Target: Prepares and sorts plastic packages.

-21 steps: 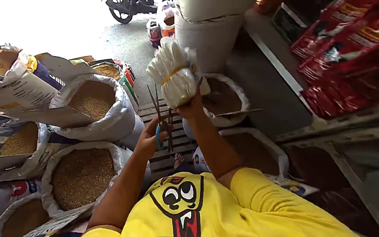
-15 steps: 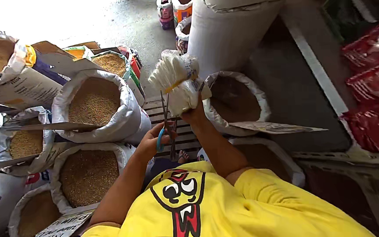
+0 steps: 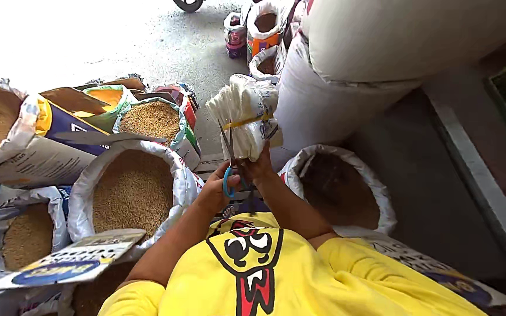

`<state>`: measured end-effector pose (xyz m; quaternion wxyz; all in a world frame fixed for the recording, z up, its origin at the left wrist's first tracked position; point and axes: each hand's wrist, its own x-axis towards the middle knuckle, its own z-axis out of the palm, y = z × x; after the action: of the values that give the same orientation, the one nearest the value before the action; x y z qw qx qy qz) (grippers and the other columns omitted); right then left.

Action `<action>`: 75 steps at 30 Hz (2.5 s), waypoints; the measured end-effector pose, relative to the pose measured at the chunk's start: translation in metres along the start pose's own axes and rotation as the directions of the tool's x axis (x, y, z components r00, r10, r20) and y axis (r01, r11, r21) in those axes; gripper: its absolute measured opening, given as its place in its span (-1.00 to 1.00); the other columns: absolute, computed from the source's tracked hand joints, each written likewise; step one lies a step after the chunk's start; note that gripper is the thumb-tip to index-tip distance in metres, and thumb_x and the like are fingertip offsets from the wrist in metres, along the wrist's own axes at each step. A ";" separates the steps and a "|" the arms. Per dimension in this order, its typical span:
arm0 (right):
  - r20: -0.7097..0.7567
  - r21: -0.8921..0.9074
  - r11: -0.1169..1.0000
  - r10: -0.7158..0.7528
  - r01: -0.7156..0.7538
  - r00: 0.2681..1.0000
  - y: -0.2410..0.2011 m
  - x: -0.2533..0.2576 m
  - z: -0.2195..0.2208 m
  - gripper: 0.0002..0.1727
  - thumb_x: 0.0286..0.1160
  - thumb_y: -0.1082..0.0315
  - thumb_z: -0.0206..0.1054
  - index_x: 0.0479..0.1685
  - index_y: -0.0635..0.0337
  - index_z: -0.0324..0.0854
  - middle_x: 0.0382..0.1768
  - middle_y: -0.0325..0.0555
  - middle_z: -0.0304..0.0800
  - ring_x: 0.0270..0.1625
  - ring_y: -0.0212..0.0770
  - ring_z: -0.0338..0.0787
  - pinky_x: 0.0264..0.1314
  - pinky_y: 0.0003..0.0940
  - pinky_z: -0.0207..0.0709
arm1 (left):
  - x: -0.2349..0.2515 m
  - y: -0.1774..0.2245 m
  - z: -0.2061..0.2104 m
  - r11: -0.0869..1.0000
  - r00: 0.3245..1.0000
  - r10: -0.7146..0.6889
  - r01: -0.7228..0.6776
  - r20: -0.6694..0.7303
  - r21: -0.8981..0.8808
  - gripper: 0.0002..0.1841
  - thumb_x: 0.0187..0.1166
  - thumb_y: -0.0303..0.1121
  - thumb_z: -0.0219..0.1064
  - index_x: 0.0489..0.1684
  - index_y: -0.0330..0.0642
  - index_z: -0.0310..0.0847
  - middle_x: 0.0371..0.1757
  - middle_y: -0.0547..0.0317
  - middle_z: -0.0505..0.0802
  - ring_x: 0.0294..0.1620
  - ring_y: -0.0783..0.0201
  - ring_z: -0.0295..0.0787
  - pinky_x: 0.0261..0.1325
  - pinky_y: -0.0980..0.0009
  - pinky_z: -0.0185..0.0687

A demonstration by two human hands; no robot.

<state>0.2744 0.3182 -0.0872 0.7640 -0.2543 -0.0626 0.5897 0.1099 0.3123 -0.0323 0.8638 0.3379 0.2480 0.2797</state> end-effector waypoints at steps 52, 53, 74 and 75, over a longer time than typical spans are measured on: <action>0.085 -0.556 0.825 -0.059 0.096 0.995 -0.106 0.975 -0.011 -0.44 0.23 0.39 0.48 0.30 0.19 0.45 0.01 -0.12 0.82 0.06 -0.24 0.83 0.17 -0.17 0.77 | 0.819 0.406 -0.305 0.446 0.963 -0.197 0.256 -0.185 0.858 -0.46 0.55 -0.26 0.41 0.55 -0.10 0.55 0.12 0.01 0.87 0.01 0.19 0.83 0.14 0.09 0.73; 0.067 -0.544 0.835 -0.055 0.082 0.996 -0.098 0.997 -0.007 -0.44 0.25 0.36 0.47 0.31 0.20 0.44 0.01 -0.11 0.82 0.05 -0.22 0.83 0.16 -0.16 0.77 | 0.836 0.414 -0.314 0.454 0.957 -0.204 0.277 -0.204 0.847 -0.47 0.56 -0.26 0.40 0.55 -0.12 0.55 0.08 0.01 0.88 -0.02 0.19 0.82 0.12 0.09 0.72; 0.222 -0.621 0.783 0.170 0.005 0.960 0.026 1.454 0.178 -0.33 0.18 0.19 0.56 0.34 0.13 0.42 0.00 -0.18 0.83 0.04 -0.27 0.85 0.14 -0.19 0.79 | 1.110 0.688 -0.574 0.211 0.905 0.270 0.276 -0.328 0.938 -0.44 0.41 -0.43 0.48 0.49 -0.14 0.63 0.31 -0.18 0.79 0.35 -0.13 0.71 0.37 -0.21 0.59; 0.255 -0.637 0.771 0.213 -0.002 0.943 0.038 1.480 0.190 -0.33 0.19 0.19 0.56 0.36 0.15 0.43 0.02 -0.15 0.84 0.05 -0.24 0.86 0.16 -0.16 0.79 | 1.117 0.700 -0.588 0.218 0.888 0.300 0.293 -0.349 0.931 -0.46 0.41 -0.41 0.50 0.47 -0.15 0.65 0.30 -0.16 0.80 0.34 -0.11 0.73 0.38 -0.19 0.60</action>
<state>0.6050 1.7651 -0.2429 0.5799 -0.4009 -0.3608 0.6106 0.3304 1.7311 -0.1754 0.3716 0.7256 0.5632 0.1353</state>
